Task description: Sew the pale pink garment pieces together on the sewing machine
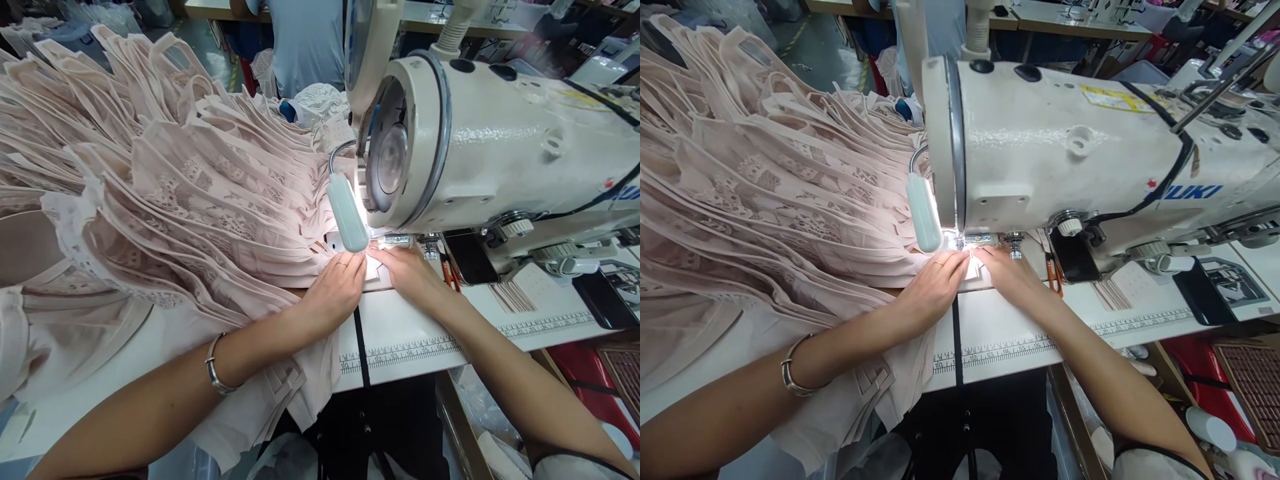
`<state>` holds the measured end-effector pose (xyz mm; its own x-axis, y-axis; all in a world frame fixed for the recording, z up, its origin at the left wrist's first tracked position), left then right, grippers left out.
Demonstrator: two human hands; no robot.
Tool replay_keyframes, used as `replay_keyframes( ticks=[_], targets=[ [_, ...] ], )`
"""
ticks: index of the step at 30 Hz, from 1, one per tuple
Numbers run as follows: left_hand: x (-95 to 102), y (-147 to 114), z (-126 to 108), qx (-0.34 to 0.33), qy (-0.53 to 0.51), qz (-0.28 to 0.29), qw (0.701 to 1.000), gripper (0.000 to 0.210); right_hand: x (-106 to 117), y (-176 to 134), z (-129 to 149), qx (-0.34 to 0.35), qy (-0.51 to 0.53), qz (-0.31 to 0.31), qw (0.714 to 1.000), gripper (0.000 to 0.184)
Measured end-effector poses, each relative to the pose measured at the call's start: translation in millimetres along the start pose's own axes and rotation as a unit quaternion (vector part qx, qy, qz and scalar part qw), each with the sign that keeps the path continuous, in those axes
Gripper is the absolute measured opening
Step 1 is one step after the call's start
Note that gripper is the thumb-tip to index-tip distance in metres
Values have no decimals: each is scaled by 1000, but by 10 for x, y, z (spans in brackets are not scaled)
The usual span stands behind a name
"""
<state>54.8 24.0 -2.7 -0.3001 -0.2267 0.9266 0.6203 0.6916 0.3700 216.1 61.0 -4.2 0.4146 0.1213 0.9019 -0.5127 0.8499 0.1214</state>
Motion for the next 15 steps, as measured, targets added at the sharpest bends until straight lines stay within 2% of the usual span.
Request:
replay_keyframes(
  ticks=[9,15],
  targets=[
    [-6,27,23,11,4,4,1000,38,21,18,8,-37,46,18,998,34],
    [-20,32,44,27,-5,6,1000,36,32,46,52,-26,10,21,999,32]
  ],
)
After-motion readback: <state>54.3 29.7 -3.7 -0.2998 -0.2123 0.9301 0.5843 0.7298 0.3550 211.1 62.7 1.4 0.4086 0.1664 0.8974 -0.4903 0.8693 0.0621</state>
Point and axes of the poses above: each hand's wrist, its own y-axis towards the middle knuckle, its own x-axis out of the back of the hand, z = x × y, the point moved 4 cm from there along y, towards the middle knuckle, and after that the axes turned 4 degrees about x, right-handed, at the moved point
